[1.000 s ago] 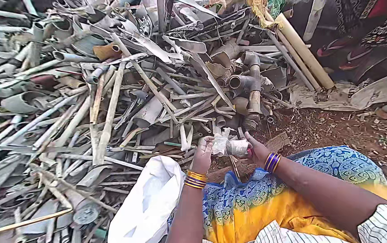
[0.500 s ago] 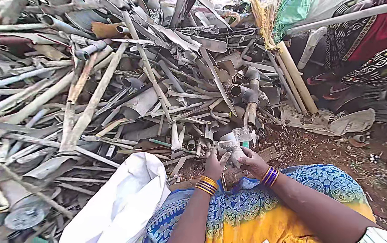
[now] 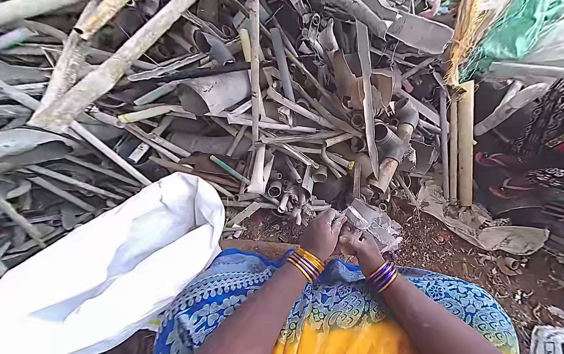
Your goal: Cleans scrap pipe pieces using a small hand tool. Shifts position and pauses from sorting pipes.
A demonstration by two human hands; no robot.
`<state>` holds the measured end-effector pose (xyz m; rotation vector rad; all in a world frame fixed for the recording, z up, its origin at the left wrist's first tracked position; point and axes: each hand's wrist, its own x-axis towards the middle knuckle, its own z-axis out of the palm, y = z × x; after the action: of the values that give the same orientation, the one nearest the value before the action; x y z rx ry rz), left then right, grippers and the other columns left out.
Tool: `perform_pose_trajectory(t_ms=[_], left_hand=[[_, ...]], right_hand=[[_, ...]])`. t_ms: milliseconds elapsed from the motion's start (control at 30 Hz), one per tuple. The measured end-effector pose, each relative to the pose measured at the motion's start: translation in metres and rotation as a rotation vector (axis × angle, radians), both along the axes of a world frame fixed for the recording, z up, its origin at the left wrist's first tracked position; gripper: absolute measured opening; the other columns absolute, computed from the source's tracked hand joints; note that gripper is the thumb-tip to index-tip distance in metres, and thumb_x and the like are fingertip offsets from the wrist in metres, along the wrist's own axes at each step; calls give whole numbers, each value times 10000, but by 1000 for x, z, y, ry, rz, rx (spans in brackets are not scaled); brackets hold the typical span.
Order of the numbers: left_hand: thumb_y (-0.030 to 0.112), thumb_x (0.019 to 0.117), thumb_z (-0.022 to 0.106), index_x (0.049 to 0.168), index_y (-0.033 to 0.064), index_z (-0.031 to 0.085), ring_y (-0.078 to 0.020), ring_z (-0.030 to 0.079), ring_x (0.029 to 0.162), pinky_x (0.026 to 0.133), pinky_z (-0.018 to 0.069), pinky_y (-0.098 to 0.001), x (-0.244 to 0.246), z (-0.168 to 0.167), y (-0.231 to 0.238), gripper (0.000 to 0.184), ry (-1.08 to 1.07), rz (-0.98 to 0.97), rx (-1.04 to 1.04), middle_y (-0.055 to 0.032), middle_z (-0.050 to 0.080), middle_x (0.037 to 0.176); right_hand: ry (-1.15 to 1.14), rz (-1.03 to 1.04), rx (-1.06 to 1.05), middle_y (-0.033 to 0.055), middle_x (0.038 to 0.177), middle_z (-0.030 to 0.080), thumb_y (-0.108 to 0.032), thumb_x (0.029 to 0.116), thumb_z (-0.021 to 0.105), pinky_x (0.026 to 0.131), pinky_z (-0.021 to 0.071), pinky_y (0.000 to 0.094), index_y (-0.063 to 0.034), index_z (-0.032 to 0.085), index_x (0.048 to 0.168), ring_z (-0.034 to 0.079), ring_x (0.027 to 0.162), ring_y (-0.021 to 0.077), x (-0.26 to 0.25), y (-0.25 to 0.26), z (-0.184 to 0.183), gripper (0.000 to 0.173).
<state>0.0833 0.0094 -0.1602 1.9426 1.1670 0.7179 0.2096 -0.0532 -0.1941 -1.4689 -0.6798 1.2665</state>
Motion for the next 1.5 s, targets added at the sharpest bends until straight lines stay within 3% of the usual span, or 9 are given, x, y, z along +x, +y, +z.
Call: perform_pose_trajectory(t_ms=[267, 633, 800, 967, 1100, 1233, 1300, 1367, 1500], left_hand=[[163, 1075, 516, 1144, -90, 658, -324, 682, 1035, 963, 509, -454, -1, 15, 23, 298, 113, 109, -129, -242, 695, 1079], [165, 1073, 526, 1117, -119, 661, -374, 682, 1036, 969, 497, -501, -13, 14, 37, 318, 158, 216, -86, -279, 695, 1071], [186, 1078, 526, 1148, -103, 664, -370, 684, 1062, 986, 494, -507, -16, 18, 35, 327, 183, 218, -117, -269, 700, 1093], [176, 1087, 505, 1163, -105, 653, -379, 677, 1101, 1010, 480, -515, -22, 19, 44, 326, 219, 346, -128, -279, 694, 1124], [189, 1084, 522, 1175, -92, 668, -391, 666, 1133, 1031, 466, -527, -39, 20, 63, 329, 239, 437, -124, -285, 695, 1142], [197, 1084, 526, 1161, -87, 664, -385, 665, 1118, 1019, 461, -527, -41, 26, 62, 325, 207, 548, -98, -281, 695, 1123], [191, 1079, 535, 1178, -85, 662, -394, 668, 1120, 1023, 459, -540, -46, 34, 63, 319, 184, 626, -54, -289, 695, 1129], [181, 1079, 529, 1194, -89, 653, -394, 655, 1137, 1034, 450, -531, -56, 39, 68, 318, 133, 739, -11, -296, 686, 1144], [235, 1090, 494, 1305, -65, 620, -267, 604, 1259, 1109, 404, -391, -112, 59, 86, 390, 28, 1088, 21, -241, 651, 1294]], right_hand=[[196, 72, 97, -40, 888, 676, -185, 668, 785, 726, 577, 236, -43, 546, 1142, 667, 784, 28, 4, 5, -5, 549], [207, 271, 143, -53, 920, 707, -279, 611, 872, 777, 587, 250, -67, 589, 1126, 688, 834, 36, 6, 3, 3, 624], [303, 277, 85, -54, 858, 705, -120, 667, 762, 713, 587, 246, -89, 594, 1073, 682, 763, 40, 5, -4, 15, 441], [426, 444, 128, -71, 850, 731, -266, 594, 892, 711, 604, 266, -151, 676, 1003, 700, 758, 47, 10, -18, 15, 477], [450, 584, 111, -80, 844, 739, -324, 656, 886, 696, 609, 253, -166, 693, 1008, 708, 741, 39, 2, -33, 13, 431], [-152, 614, -92, 22, 983, 674, -188, 657, 790, 797, 555, 272, -15, 622, 1135, 655, 871, 79, 19, -13, 34, 536], [-670, 749, -169, 221, 1265, 582, -290, 735, 864, 960, 488, 465, 51, 641, 1231, 588, 1127, 302, 28, 1, 49, 642], [-1059, 774, -298, 284, 1395, 512, -437, 760, 835, 991, 489, 554, 16, 632, 1283, 560, 1246, 412, 33, 8, 58, 721], [-1267, 682, -560, 306, 1441, 484, -390, 810, 797, 979, 500, 558, 43, 602, 1310, 529, 1299, 451, 58, 7, 57, 690]])
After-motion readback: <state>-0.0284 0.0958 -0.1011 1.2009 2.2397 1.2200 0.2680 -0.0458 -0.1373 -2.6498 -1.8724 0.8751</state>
